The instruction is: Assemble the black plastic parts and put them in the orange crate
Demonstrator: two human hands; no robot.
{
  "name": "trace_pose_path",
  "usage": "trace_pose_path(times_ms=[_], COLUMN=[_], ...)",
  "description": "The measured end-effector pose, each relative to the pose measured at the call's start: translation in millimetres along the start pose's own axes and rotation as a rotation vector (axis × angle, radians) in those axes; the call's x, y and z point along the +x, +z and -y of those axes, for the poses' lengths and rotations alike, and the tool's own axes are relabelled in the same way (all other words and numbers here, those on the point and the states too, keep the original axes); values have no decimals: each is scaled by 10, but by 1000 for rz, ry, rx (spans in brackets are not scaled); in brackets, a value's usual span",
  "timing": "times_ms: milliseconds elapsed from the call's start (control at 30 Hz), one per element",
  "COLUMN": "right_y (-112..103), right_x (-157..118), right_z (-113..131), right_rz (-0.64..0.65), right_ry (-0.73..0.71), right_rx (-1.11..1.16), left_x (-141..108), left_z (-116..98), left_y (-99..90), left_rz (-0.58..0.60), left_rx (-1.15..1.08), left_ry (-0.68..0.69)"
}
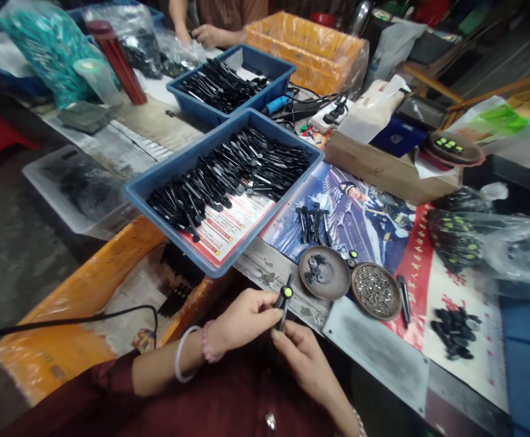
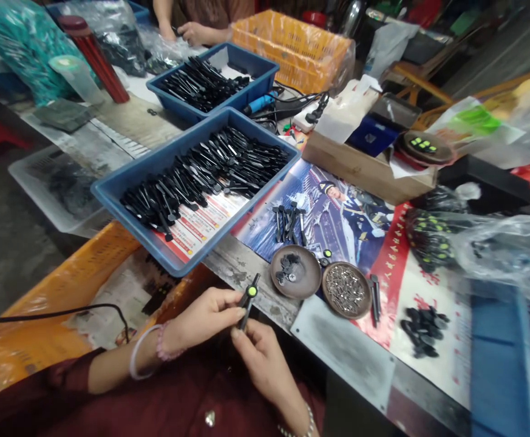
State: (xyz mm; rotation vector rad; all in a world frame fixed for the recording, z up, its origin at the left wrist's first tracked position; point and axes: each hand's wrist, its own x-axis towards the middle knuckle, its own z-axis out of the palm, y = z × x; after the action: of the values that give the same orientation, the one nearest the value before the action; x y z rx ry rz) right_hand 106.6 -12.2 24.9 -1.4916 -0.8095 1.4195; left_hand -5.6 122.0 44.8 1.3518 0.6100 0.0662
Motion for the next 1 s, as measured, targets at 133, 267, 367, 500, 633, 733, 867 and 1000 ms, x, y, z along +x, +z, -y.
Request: trace_pose_path(times_ms=[133,267,367,500,633,733,867,1000], right_y=[-233,-346,-242,-23,101,129,123,120], right_x=[-136,-184,-145,-85,-13,41,61,45], right_z=[152,309,327,264,156,60,8,17], right_rz=[141,299,281,214,81,-13,-74,-41], right_ry=[55,66,59,7,-58,-41,-37,-52], right_rx=[-63,-71,-10,31,17,20,-55,-96], left_x=[-125,-103,-15,-3,-44,-37,-22,-20], left_z=[-31,31,121,168,145,129,90,45], left_y=[-219,-371,-358,-224,-88,-42,-56,-89], left_rz=[160,442,528,390,131,43,4,-20], left_rx=[-139,-453,-713,-781,-660,-510,-213,4], left_ry=[-129,-228,-185,-76,-25,-34,-32,-36])
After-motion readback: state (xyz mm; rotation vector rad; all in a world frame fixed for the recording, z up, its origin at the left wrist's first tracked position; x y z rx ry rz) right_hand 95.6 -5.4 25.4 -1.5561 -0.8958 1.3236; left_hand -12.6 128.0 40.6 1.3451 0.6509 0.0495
